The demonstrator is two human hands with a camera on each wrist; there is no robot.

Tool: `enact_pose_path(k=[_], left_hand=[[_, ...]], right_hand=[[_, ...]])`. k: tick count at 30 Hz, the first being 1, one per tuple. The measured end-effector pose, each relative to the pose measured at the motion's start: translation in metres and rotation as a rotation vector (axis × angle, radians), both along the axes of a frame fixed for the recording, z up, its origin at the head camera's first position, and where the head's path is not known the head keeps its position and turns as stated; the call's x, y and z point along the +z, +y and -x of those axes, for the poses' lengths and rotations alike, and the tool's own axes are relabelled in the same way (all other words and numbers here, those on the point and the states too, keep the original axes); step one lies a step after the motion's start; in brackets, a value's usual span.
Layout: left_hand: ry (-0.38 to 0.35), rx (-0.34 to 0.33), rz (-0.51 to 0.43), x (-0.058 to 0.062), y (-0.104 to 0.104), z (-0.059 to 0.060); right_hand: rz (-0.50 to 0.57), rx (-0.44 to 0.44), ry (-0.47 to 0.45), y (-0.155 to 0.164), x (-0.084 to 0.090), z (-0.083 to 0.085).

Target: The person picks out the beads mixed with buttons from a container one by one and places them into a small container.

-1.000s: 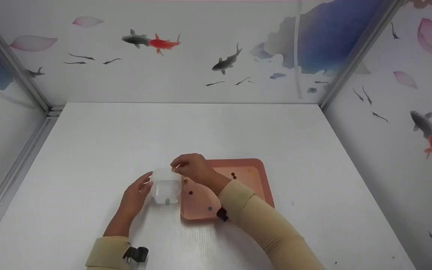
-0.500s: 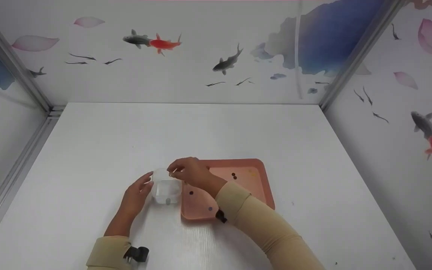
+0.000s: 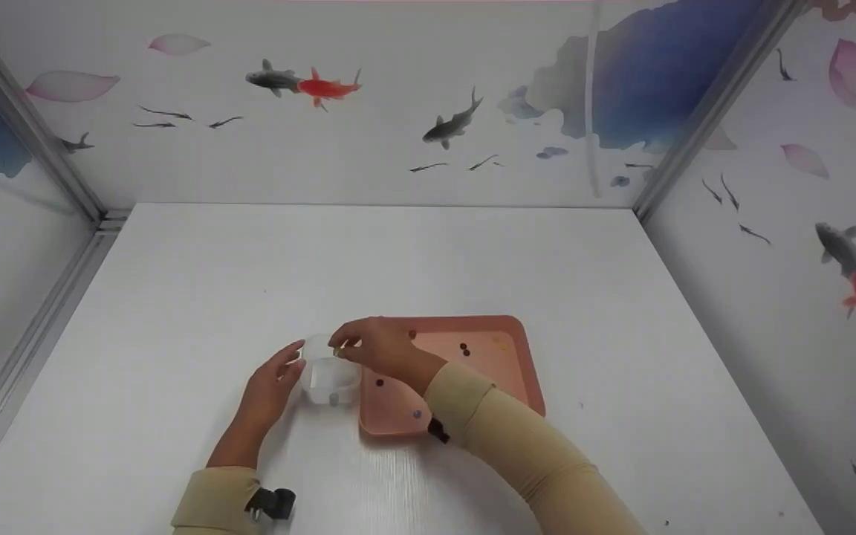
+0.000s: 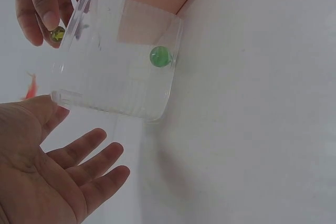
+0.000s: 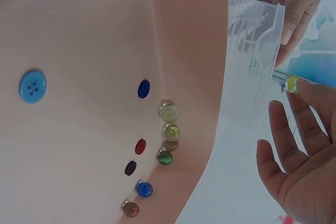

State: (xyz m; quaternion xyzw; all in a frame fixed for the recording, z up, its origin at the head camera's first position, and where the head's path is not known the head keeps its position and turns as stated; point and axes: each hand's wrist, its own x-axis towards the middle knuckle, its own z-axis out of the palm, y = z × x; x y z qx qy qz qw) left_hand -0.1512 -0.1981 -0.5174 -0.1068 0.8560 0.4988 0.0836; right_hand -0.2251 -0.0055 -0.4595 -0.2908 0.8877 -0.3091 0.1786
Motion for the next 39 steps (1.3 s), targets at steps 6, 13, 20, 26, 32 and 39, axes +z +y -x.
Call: enact_pose_path(k=[6, 13, 20, 26, 32, 39], left_hand=[[0.004, 0.0, 0.002, 0.0, 0.0, -0.001], [0.009, 0.008, 0.005, -0.001, 0.0, 0.0], [0.021, 0.002, -0.011, -0.001, 0.0, 0.0], [0.044, -0.004, -0.02, -0.001, -0.001, -0.001], [0.034, 0.001, -0.014, 0.0, 0.0, -0.001], [0.021, 0.005, -0.014, 0.0, 0.0, 0.0]], right_hand=[[-0.082, -0.011, 0.065, -0.002, 0.0, -0.002], [-0.029, 0.047, 0.082, -0.004, -0.003, -0.003], [-0.056, 0.099, 0.12, -0.007, -0.005, -0.004], [-0.077, 0.111, 0.141, -0.009, -0.005, -0.005], [-0.086, 0.135, 0.199, -0.011, -0.004, -0.006], [-0.092, 0.154, 0.219, -0.013, -0.004, -0.006]])
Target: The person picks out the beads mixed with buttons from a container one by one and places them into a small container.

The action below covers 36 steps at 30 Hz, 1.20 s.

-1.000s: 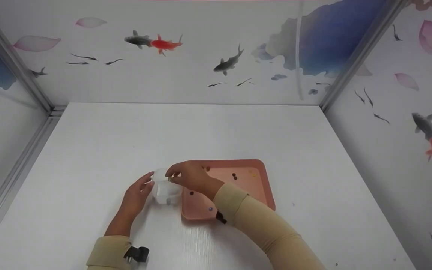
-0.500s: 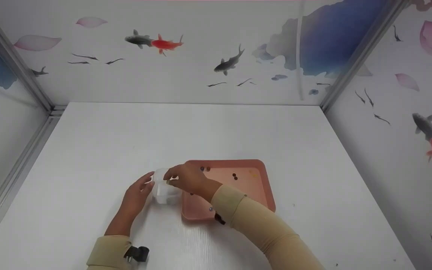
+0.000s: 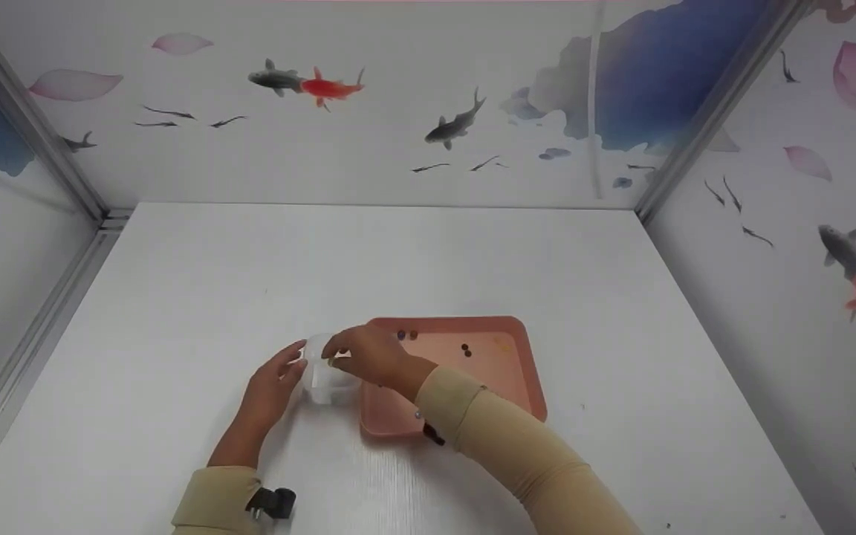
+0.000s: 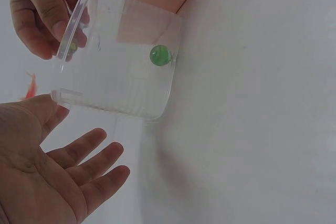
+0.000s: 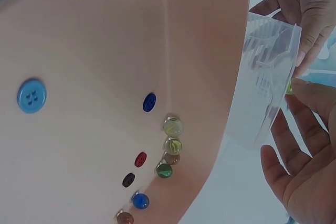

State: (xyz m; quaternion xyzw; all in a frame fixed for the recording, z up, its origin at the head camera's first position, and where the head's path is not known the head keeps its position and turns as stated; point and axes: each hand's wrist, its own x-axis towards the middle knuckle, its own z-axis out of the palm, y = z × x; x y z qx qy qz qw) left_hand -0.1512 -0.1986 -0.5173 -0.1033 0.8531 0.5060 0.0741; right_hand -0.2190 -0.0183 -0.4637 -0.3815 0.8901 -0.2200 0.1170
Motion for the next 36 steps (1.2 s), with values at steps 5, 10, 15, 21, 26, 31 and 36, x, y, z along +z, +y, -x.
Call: enact_pose_path(k=[5, 10, 15, 21, 26, 31, 36], left_hand=[[-0.008, 0.003, -0.006, -0.0008, -0.0003, 0.0002], [0.008, 0.0, -0.004, -0.0001, -0.0001, -0.0003], [0.032, -0.004, 0.004, 0.0016, 0.0005, -0.0019], [0.026, -0.005, 0.002, 0.0015, 0.0007, -0.0012], [0.021, -0.002, -0.011, -0.0005, 0.0001, 0.0004], [0.022, 0.001, -0.006, -0.0005, 0.0001, 0.0003], [0.022, -0.001, 0.011, 0.0008, -0.0006, -0.0007]], right_hand=[[-0.011, 0.021, 0.028, -0.0009, -0.0026, 0.0008], [-0.019, 0.056, 0.068, -0.0016, -0.0028, -0.0001], [-0.04, 0.085, 0.11, -0.0026, -0.0042, -0.0002], [-0.085, 0.085, 0.1, -0.0053, -0.0073, -0.0001], [-0.117, 0.077, 0.102, -0.0065, -0.0072, -0.0008], [-0.118, 0.081, 0.123, -0.0067, -0.0073, -0.0003], [-0.081, 0.099, 0.142, -0.0063, -0.0065, 0.0001]])
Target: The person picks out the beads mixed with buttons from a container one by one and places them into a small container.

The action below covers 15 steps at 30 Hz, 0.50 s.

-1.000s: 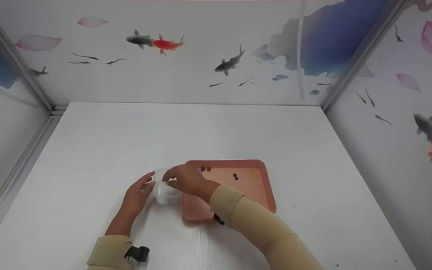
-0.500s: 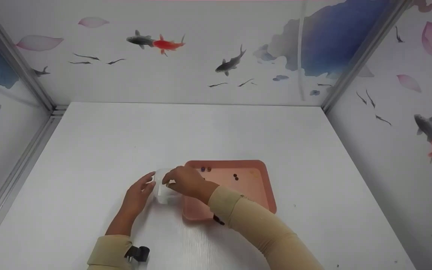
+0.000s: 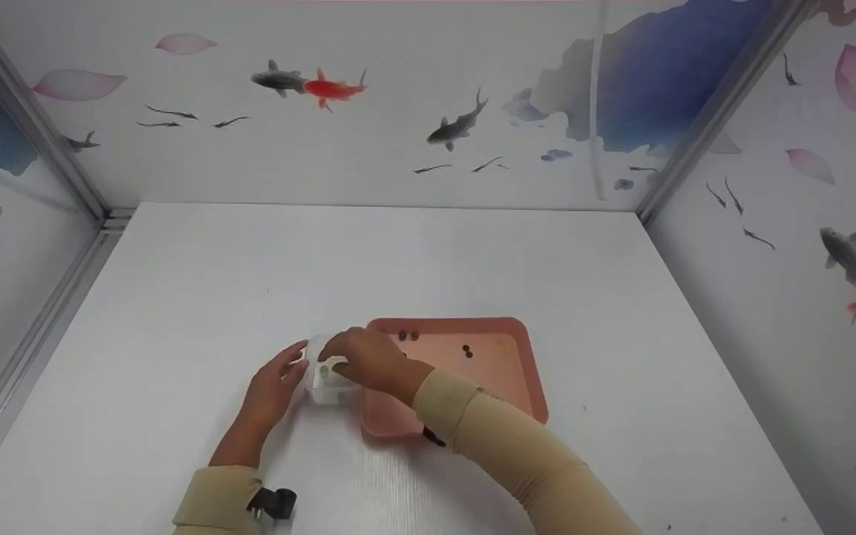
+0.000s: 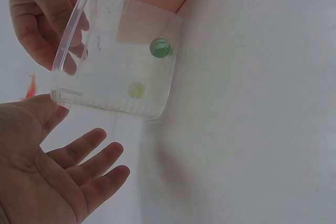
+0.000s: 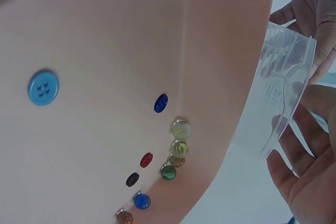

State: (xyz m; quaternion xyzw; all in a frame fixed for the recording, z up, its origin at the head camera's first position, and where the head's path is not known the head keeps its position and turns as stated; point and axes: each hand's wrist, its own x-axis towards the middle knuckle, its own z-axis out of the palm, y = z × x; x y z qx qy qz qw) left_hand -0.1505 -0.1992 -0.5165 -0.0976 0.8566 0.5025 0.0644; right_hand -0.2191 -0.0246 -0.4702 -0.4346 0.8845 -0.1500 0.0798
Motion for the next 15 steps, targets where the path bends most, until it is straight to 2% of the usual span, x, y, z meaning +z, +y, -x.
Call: enact_pose_path(k=[7, 15], left_hand=[[0.01, -0.009, 0.005, -0.0003, 0.0005, 0.0017], [-0.002, -0.011, -0.001, -0.0015, -0.0001, 0.0021]], right_hand=[[0.068, 0.038, 0.053, 0.004, 0.0018, -0.0013], [0.075, -0.02, 0.106, 0.0077, 0.0052, -0.0033]])
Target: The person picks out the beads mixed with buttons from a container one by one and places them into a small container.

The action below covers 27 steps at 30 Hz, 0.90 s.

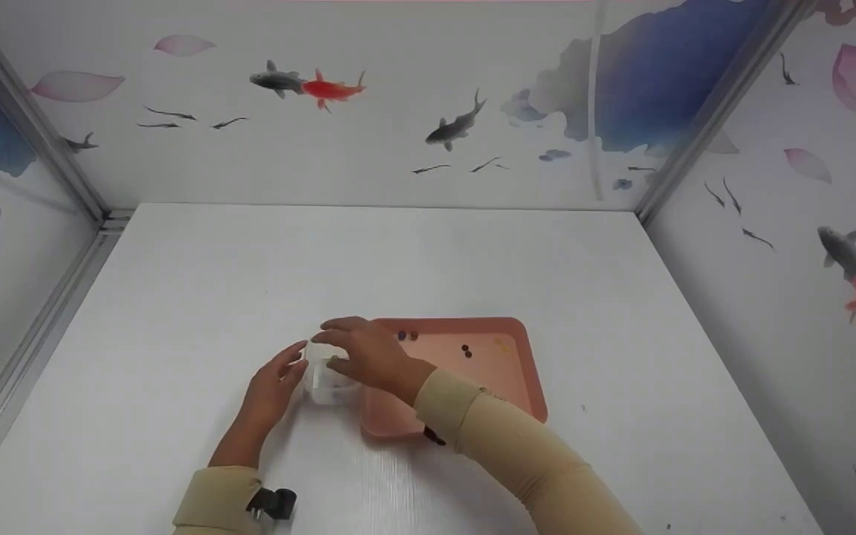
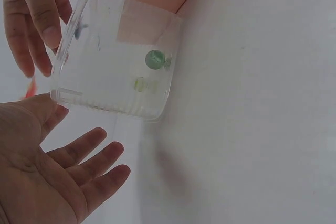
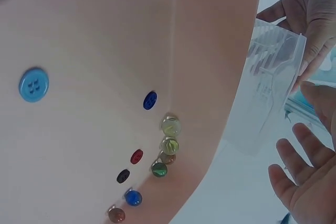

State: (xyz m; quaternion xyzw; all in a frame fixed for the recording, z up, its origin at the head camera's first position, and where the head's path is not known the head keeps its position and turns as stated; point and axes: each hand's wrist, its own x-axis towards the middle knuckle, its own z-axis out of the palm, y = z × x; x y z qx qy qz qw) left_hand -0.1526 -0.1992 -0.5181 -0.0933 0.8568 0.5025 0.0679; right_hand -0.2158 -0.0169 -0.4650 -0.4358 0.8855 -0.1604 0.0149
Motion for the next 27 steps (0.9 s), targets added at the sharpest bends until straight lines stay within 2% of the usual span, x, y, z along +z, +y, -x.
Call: enact_pose_path(k=[5, 10, 27], left_hand=[[-0.004, 0.001, 0.012, 0.0, -0.001, 0.0], [-0.006, 0.002, 0.012, 0.0, -0.001, 0.0], [-0.025, 0.002, 0.007, 0.0, 0.0, -0.001]], right_hand=[[0.003, -0.029, 0.064, 0.002, 0.001, 0.001], [-0.015, -0.048, 0.09, 0.005, 0.0, 0.003], [-0.055, -0.11, 0.05, 0.019, 0.011, 0.002]])
